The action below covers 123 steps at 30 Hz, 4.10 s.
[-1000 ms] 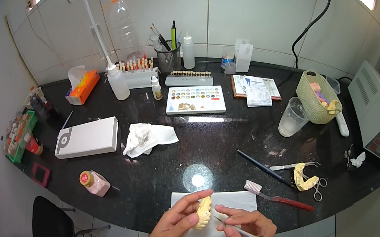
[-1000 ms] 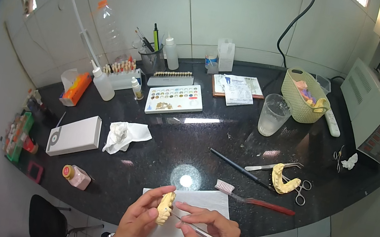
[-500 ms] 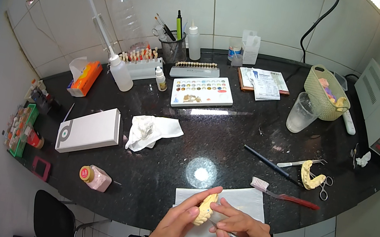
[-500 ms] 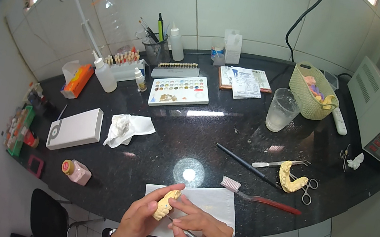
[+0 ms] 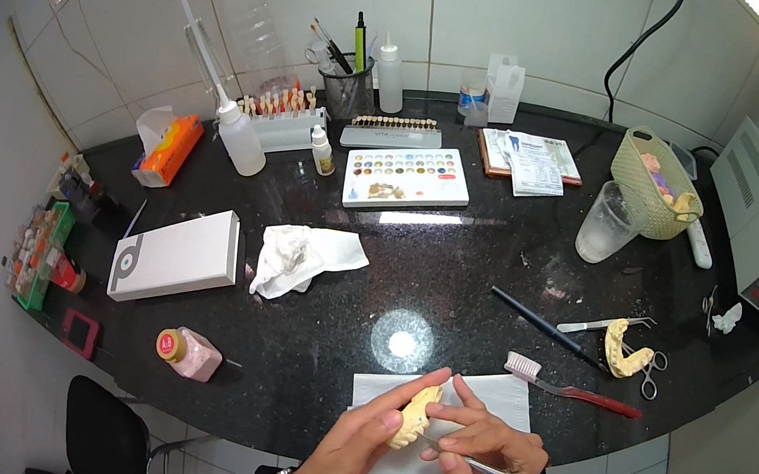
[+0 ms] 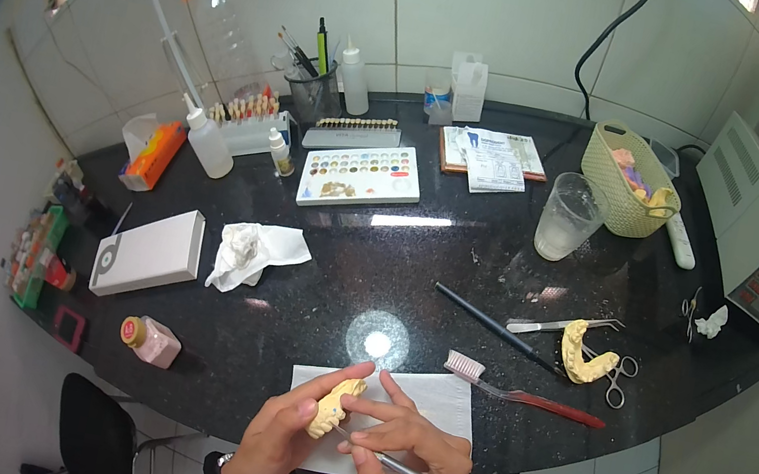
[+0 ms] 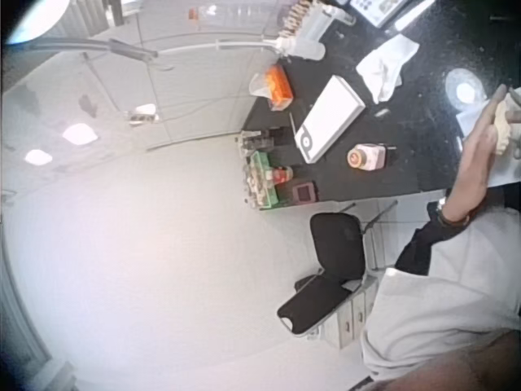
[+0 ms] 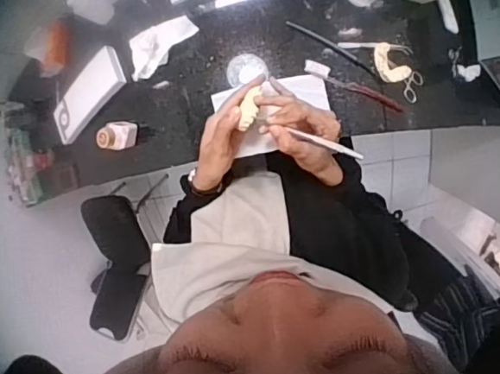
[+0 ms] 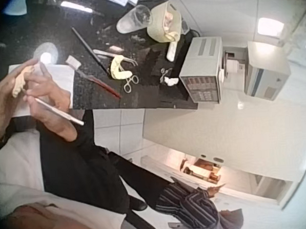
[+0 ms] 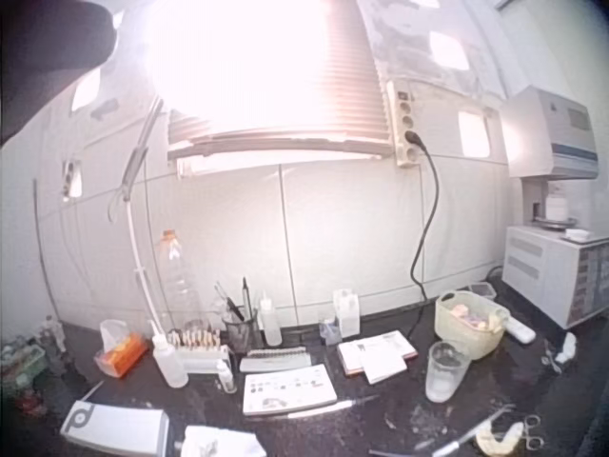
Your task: The person uses a small tool to scrape and shape a plaster dental mold, then places the mold into a plastic container.
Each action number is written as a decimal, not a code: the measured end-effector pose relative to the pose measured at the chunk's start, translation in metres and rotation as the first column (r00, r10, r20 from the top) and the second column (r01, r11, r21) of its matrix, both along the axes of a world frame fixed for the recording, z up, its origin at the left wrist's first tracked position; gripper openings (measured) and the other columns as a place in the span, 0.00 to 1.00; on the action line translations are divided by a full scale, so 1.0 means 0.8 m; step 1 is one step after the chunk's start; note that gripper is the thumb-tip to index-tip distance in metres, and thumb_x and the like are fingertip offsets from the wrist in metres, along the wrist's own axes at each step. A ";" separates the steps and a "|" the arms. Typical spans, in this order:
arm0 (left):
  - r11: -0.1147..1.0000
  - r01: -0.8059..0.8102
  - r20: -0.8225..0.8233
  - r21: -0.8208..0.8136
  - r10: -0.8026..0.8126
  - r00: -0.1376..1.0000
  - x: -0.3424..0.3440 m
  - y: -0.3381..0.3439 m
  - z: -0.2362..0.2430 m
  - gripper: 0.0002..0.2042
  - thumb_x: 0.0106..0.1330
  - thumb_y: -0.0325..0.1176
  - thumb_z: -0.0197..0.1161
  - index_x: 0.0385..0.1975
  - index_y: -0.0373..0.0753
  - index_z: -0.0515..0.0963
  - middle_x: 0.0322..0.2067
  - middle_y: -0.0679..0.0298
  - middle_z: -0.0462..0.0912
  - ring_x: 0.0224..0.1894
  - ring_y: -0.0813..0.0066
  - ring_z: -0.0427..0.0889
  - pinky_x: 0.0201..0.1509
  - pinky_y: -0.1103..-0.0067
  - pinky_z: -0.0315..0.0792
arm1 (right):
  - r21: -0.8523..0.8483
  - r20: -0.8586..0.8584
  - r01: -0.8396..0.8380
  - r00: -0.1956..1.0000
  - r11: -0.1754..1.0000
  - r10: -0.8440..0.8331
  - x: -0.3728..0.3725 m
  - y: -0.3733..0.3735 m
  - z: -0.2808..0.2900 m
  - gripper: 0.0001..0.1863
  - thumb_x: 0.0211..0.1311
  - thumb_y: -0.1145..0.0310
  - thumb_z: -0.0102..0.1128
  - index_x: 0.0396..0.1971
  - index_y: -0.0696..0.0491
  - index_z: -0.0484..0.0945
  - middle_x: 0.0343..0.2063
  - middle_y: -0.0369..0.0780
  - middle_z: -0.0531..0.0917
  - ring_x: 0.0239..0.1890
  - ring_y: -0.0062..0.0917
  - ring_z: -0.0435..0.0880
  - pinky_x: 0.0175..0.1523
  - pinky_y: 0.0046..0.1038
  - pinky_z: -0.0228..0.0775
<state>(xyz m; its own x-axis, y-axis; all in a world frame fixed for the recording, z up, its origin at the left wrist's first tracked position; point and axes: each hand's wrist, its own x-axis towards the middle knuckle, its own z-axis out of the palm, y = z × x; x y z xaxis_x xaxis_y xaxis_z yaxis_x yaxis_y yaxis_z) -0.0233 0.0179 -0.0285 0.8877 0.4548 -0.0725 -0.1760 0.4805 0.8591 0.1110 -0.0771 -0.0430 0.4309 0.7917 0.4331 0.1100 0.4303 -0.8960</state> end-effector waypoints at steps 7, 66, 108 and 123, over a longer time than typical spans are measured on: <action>1.000 -0.010 -0.015 0.015 0.010 1.000 0.000 0.001 -0.003 0.28 0.72 0.44 0.38 0.65 0.29 0.51 0.66 0.54 0.54 0.66 0.68 0.56 0.68 0.76 0.50 | 0.001 0.012 -0.005 1.000 1.000 0.005 0.001 0.002 -0.001 0.03 0.48 0.77 0.62 0.25 0.56 0.79 0.21 0.43 0.84 0.44 0.39 0.83 0.66 0.53 0.48; 0.937 -0.007 -0.135 0.350 0.058 0.989 0.006 -0.006 -0.005 0.32 0.71 0.50 0.36 0.63 0.27 0.55 0.61 0.53 0.61 0.61 0.69 0.62 0.64 0.76 0.53 | -0.282 0.042 -0.220 0.970 0.934 0.241 0.035 -0.010 0.035 0.06 0.47 0.82 0.63 0.26 0.57 0.81 0.24 0.43 0.85 0.47 0.34 0.82 0.69 0.48 0.42; 0.969 -0.017 -0.107 0.245 0.045 0.993 0.005 -0.009 -0.008 0.30 0.71 0.48 0.35 0.62 0.27 0.56 0.62 0.51 0.61 0.64 0.65 0.60 0.66 0.74 0.50 | -0.101 -0.026 -0.136 0.991 0.986 0.134 0.019 -0.012 0.003 0.03 0.50 0.77 0.63 0.27 0.54 0.79 0.25 0.41 0.85 0.48 0.36 0.81 0.70 0.51 0.26; 0.959 -0.040 -0.141 0.280 0.083 0.987 0.007 -0.010 -0.007 0.31 0.70 0.51 0.38 0.62 0.28 0.57 0.57 0.55 0.65 0.56 0.74 0.66 0.61 0.78 0.57 | -0.132 -0.044 -0.210 0.978 0.969 0.206 0.023 -0.011 0.002 0.05 0.51 0.78 0.62 0.30 0.54 0.81 0.33 0.41 0.85 0.49 0.31 0.81 0.70 0.51 0.28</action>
